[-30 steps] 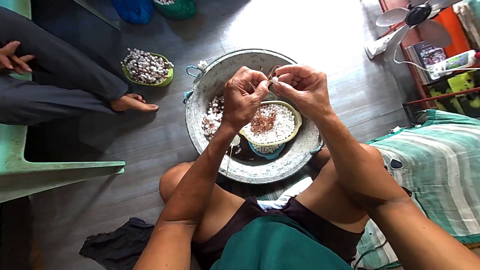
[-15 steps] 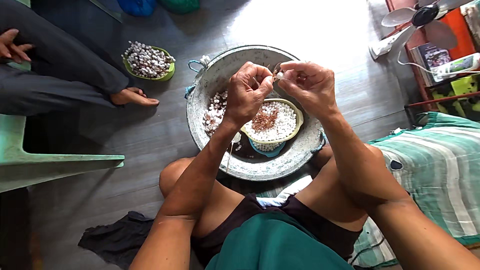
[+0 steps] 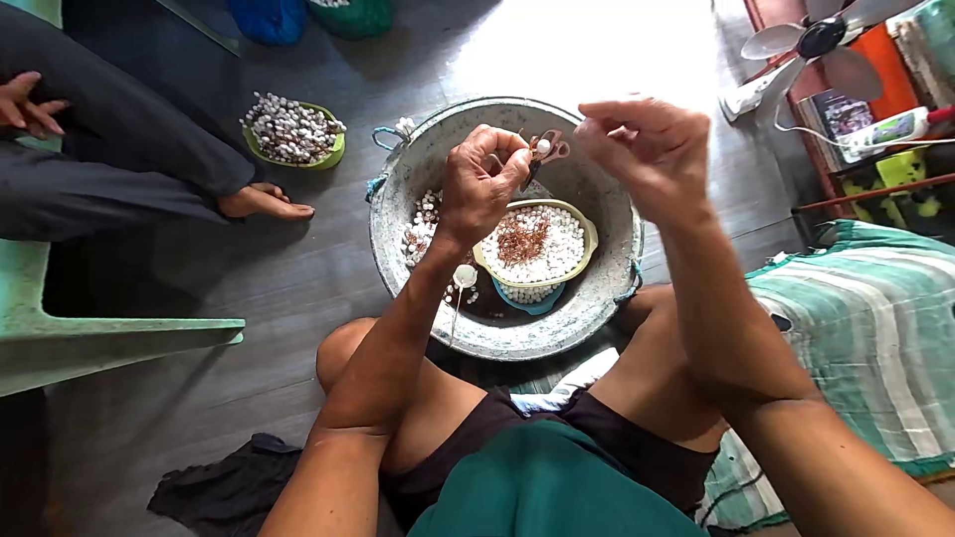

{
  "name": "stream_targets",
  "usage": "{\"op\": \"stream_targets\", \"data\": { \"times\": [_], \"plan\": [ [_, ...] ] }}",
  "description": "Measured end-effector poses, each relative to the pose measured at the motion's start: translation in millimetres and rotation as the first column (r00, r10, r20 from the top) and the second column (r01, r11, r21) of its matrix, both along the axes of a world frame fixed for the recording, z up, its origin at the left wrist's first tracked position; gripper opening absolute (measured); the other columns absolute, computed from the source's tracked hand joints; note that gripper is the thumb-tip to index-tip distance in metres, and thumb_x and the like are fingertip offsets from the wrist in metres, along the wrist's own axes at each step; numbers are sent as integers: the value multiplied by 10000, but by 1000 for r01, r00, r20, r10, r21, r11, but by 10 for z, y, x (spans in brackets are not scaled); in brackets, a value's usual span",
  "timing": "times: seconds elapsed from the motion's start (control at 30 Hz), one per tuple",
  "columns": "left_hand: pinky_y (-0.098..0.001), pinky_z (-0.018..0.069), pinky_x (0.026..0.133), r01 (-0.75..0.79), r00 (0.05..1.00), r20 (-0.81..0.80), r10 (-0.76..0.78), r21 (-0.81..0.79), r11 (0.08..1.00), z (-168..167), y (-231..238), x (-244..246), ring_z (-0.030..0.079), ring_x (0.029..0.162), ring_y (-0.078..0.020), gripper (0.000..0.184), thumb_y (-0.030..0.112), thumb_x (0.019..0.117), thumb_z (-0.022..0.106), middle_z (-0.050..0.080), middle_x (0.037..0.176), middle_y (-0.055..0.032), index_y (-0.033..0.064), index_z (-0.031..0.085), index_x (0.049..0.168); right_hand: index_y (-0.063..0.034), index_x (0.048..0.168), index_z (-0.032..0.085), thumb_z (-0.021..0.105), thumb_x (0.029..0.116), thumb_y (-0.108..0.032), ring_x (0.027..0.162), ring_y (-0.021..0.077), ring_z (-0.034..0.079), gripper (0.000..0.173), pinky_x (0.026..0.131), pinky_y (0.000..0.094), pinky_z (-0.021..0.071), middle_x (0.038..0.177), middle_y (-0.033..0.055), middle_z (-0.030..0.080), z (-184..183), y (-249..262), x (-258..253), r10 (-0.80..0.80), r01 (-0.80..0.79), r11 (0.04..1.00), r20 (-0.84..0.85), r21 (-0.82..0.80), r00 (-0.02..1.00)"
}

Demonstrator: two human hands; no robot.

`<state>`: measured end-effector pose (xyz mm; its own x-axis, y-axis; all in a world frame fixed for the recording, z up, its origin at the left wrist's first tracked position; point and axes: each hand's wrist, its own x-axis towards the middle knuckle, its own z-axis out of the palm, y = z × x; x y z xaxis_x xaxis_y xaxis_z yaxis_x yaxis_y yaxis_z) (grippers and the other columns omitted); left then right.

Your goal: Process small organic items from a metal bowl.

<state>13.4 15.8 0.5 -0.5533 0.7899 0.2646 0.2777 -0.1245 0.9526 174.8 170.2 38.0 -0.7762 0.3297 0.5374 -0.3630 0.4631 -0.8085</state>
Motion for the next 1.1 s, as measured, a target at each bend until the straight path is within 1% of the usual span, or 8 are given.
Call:
{"op": "stream_targets", "data": {
  "times": [0.1, 0.2, 0.27, 0.33, 0.43, 0.67, 0.93, 1.1],
  "plan": [
    [-212, 511, 562, -3, 994, 112, -3, 48, 999, 61, -54, -57, 588, 648, -51, 58, 64, 956, 656, 678, 927, -15, 37, 704, 974, -39, 1325, 637, 595, 966, -135, 985, 99, 657, 374, 853, 294, 583, 1093, 4, 697, 845, -128, 49, 404, -405, 914, -117, 13, 907],
    [-193, 407, 428, -39, 944, 330, 10, 83, 996, 129, -87, -23, 501, 494, -33, 62, 83, 979, 644, 651, 723, 30, 71, 701, 956, -39, 1202, 685, 652, 962, -136, 980, 86, 692, 261, 846, 284, 611, 1067, -17, 725, 1344, -354, -11, 392, -371, 919, -188, 134, 901],
    [-191, 410, 421, -47, 912, 410, 1, 102, 994, 183, -133, -40, 500, 489, -47, 78, 72, 1000, 627, 639, 721, 6, 41, 697, 991, -7, 1124, 714, 674, 977, -101, 950, 90, 704, 179, 819, 286, 622, 1058, 21, 739, 1303, -375, -140, 202, -163, 957, -147, 239, 968],
    [-192, 407, 420, -70, 899, 438, 7, 127, 989, 226, -171, -51, 499, 489, -53, 87, 74, 1002, 630, 642, 727, -12, 26, 702, 1002, 9, 1142, 725, 694, 975, -134, 936, 129, 702, 222, 795, 317, 619, 1092, 78, 725, 1051, -322, -253, -11, 8, 933, 6, 359, 1000],
    [-209, 405, 428, -99, 920, 390, 30, 159, 982, 291, -215, -64, 489, 493, -62, 70, 81, 982, 665, 649, 740, -22, 28, 709, 982, -52, 1241, 707, 730, 959, -238, 993, 129, 718, 339, 819, 307, 639, 1182, 63, 712, 700, -296, -356, -173, 72, 915, 225, 398, 959],
    [-238, 528, 582, -177, 973, 179, 146, 174, 969, 388, -343, -84, 622, 661, -82, 38, 88, 939, 712, 703, 862, -21, 54, 727, 950, -68, 1203, 738, 685, 996, -235, 918, 103, 720, 271, 788, 288, 633, 1065, 39, 736, 594, -511, -415, -232, 121, 877, 189, 465, 954],
    [-249, 552, 624, -182, 979, 132, 156, 209, 961, 464, -422, -122, 632, 702, -90, 50, 87, 940, 688, 679, 891, -35, 50, 721, 940, -79, 1110, 778, 681, 996, -215, 839, 106, 688, 202, 749, 272, 592, 1026, 70, 729, 606, -609, -473, -294, 194, 798, 87, 571, 952],
    [-246, 543, 626, -158, 983, 129, 131, 225, 962, 463, -413, -95, 630, 709, -90, 48, 93, 948, 682, 675, 887, -30, 55, 709, 936, -66, 1094, 788, 690, 990, -188, 810, 85, 675, 187, 726, 240, 577, 997, 67, 729, 534, -596, -467, -294, 229, 818, 40, 528, 955]
  ]
}}
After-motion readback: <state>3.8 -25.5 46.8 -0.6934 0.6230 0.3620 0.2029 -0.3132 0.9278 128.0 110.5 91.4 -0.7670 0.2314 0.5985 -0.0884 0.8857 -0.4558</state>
